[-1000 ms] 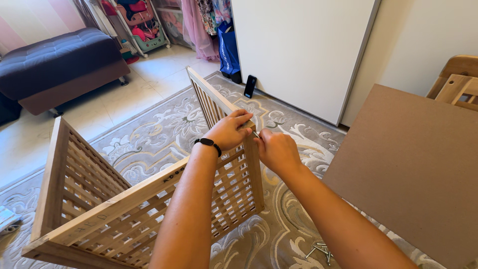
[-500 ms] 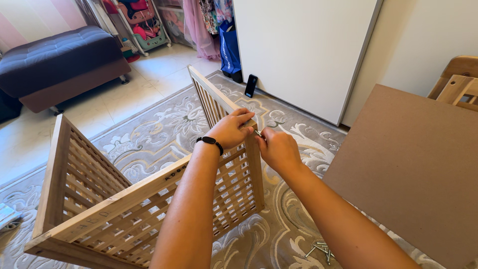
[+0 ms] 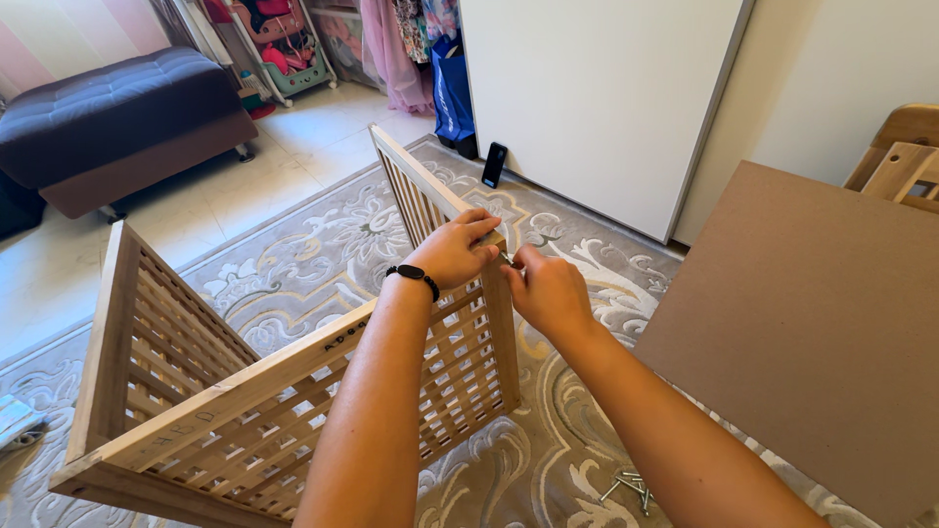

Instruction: The person assembles a wooden crate by hand, inserting screws into pre-drilled holes on the lattice panels and tightening them. They then place a flat board into the base and attach the final side panel to complete the box.

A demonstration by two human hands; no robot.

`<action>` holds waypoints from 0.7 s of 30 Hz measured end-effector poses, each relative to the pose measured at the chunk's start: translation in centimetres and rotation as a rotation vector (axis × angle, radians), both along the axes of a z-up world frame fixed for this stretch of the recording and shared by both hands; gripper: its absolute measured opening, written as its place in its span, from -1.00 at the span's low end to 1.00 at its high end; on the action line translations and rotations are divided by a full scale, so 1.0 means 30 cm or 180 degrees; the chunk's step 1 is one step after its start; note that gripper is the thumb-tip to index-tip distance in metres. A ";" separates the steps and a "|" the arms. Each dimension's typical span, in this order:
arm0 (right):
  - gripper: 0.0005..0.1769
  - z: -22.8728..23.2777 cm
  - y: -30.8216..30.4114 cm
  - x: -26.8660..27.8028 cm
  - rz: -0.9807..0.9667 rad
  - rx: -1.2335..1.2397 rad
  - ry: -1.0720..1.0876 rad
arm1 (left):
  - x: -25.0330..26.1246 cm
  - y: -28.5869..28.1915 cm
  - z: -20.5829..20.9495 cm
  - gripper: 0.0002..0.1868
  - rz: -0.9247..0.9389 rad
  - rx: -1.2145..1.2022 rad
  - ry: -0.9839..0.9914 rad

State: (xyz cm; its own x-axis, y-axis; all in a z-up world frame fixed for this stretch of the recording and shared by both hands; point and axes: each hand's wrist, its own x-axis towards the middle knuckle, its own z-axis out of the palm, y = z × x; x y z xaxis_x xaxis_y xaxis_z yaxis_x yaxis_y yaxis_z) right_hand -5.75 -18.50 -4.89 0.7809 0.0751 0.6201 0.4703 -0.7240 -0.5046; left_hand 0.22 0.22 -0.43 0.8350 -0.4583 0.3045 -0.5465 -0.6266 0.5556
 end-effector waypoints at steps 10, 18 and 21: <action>-0.56 0.029 -0.004 -0.006 -0.0073 -0.0337 0.0026 | -0.003 0.002 0.006 -0.43 0.0018 0.0145 -0.0123; -0.54 0.039 0.012 0.028 -0.0290 -0.0423 0.0283 | 0.000 -0.005 0.002 -0.43 0.0045 0.0060 0.0037; -0.57 0.051 -0.001 0.015 -0.0154 -0.0274 0.0392 | -0.007 -0.005 0.007 -0.44 -0.0058 0.0037 -0.0256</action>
